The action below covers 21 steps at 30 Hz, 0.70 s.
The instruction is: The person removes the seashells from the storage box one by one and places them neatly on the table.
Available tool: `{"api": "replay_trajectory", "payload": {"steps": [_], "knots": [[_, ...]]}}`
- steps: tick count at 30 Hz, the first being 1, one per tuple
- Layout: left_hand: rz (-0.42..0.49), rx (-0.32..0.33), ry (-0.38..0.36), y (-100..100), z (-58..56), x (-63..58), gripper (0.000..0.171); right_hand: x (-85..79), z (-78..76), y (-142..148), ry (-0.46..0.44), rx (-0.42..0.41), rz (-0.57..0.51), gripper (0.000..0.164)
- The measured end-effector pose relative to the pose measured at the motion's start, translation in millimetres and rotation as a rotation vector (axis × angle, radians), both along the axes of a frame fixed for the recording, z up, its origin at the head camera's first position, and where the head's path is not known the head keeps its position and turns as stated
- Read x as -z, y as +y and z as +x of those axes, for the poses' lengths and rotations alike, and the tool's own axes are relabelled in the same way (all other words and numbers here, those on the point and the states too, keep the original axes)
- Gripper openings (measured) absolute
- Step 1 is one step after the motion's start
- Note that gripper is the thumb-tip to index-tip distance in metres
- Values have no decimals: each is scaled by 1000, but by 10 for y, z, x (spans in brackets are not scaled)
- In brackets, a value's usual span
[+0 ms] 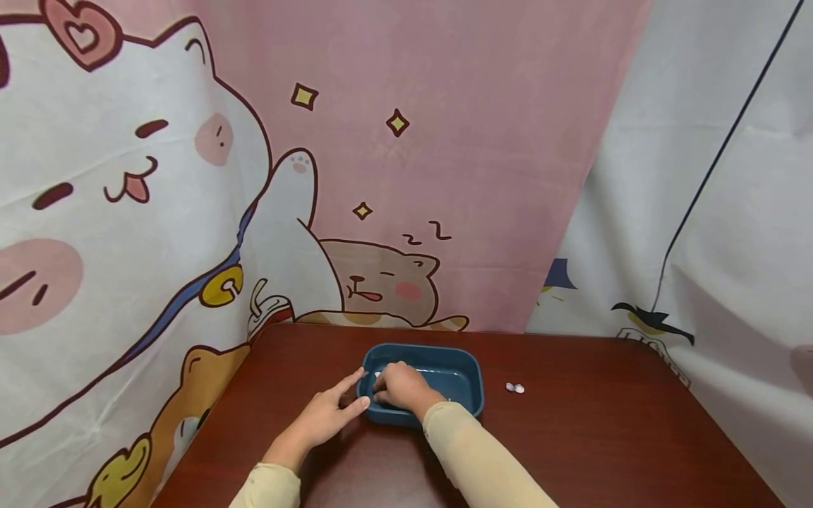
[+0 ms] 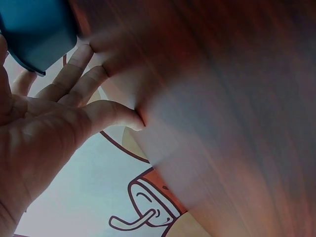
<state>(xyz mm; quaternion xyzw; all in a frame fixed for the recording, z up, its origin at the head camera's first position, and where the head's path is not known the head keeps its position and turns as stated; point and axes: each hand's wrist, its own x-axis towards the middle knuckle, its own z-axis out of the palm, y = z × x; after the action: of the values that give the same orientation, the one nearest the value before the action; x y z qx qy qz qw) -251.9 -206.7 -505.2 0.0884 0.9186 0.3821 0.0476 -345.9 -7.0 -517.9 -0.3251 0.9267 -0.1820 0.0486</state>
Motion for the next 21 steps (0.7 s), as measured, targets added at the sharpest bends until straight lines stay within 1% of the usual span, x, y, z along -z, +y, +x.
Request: {"api": "replay_trajectory", "payload": {"steps": [3, 6, 12, 18, 21], "knots": [[-7, 3, 3, -9, -5, 5, 67, -11, 17, -30, 65, -14, 27, 8], [-5, 5, 0, -11, -7, 17, 67, -13, 32, -46, 88, -10, 28, 3], [5, -3, -2, 3, -2, 33, 69, 0, 43, -34, 77, -11, 17, 4], [4, -12, -8, 6, -1, 25, 68, -11, 32, -4, 50, -44, 47, 10], [-1, -16, -12, 5, 1, 21, 70, -34, 33, 9, 67, -72, 62, 9]]}}
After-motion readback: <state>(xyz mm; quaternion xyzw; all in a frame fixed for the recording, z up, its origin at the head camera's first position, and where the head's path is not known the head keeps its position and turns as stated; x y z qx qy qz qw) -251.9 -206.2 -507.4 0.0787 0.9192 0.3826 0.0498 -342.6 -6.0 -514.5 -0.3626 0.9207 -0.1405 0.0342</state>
